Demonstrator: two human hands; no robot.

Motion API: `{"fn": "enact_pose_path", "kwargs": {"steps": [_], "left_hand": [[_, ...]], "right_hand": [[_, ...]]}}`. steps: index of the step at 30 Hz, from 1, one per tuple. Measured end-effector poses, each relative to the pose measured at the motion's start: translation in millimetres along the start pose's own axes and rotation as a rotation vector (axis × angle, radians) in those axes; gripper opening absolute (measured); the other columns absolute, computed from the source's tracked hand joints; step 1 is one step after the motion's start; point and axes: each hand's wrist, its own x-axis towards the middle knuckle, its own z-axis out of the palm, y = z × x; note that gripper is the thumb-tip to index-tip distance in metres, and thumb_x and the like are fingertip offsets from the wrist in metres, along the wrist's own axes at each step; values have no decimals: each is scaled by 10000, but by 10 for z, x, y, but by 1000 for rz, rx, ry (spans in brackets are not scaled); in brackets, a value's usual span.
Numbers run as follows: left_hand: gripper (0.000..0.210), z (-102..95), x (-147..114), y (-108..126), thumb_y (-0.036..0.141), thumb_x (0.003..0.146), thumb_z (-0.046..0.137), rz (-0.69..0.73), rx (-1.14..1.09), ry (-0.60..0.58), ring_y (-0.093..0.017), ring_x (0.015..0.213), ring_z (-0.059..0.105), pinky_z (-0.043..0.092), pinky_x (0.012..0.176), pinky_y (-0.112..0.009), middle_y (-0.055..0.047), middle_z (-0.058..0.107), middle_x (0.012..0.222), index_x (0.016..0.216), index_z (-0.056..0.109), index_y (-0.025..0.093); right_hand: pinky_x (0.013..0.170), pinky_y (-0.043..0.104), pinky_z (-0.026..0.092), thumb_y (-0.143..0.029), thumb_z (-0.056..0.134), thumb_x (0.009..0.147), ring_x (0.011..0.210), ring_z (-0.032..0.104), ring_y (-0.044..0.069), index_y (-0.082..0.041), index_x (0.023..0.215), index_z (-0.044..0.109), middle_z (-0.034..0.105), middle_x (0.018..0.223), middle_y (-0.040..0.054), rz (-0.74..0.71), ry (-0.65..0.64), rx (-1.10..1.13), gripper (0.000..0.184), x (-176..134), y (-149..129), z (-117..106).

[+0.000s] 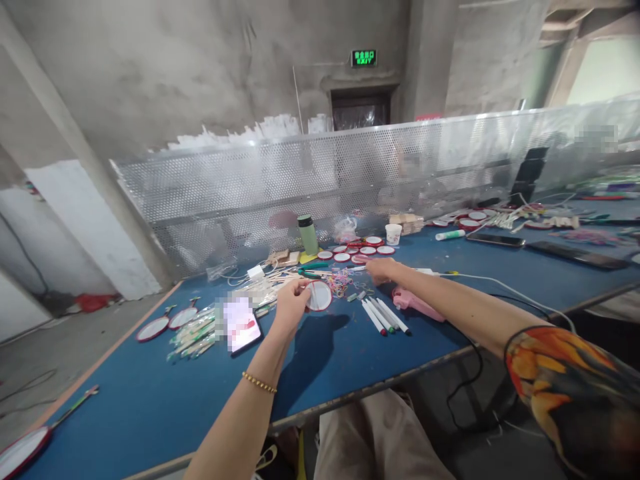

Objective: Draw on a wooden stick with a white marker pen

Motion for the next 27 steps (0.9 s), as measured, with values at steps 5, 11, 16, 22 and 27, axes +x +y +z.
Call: {"fn": "enact_pose_path", "kwargs": {"steps": [5, 11, 16, 22, 27], "left_hand": [[168, 15, -27, 38, 116, 601, 529, -27, -24, -18, -94, 342, 430, 323, 344, -187, 43, 537, 435, 687, 666, 158], [235, -31, -58, 127, 143, 563, 500, -86, -53, -32, -86, 373, 412, 279, 372, -171, 52, 510, 441, 731, 663, 165], [293, -87, -32, 110, 227, 608, 478, -143, -25, -10, -97, 374, 385, 200, 375, -191, 32, 495, 478, 794, 697, 172], [229, -56, 12, 12, 270, 634, 467, -140, 65, -20, -111, 451, 419, 262, 443, -215, 10, 514, 500, 633, 657, 144], [284, -2, -39, 16, 417, 660, 605, -81, 111, -93, -93, 492, 372, 242, 475, -220, 38, 459, 479, 579, 617, 146]], "right_hand": [[516, 250, 503, -85, 640, 642, 514, 675, 215, -112, 601, 669, 682, 537, 85, 14, -22, 229, 57, -121, -112, -264], [416, 191, 474, -125, 585, 706, 416, 593, 121, -183, 632, 539, 603, 471, -32, -199, 96, 852, 104, -504, -593, -311], [399, 186, 451, -74, 530, 716, 401, 569, 110, -194, 740, 556, 564, 481, -68, -242, 210, 1100, 125, -589, -994, -114], [536, 204, 449, -58, 521, 747, 521, 611, 125, -172, 771, 672, 622, 551, -28, -310, 359, 864, 191, -476, -1136, 59], [666, 236, 411, -61, 608, 733, 674, 601, 145, -158, 696, 682, 675, 679, 18, -357, 490, 682, 128, -438, -1126, 160]]}}
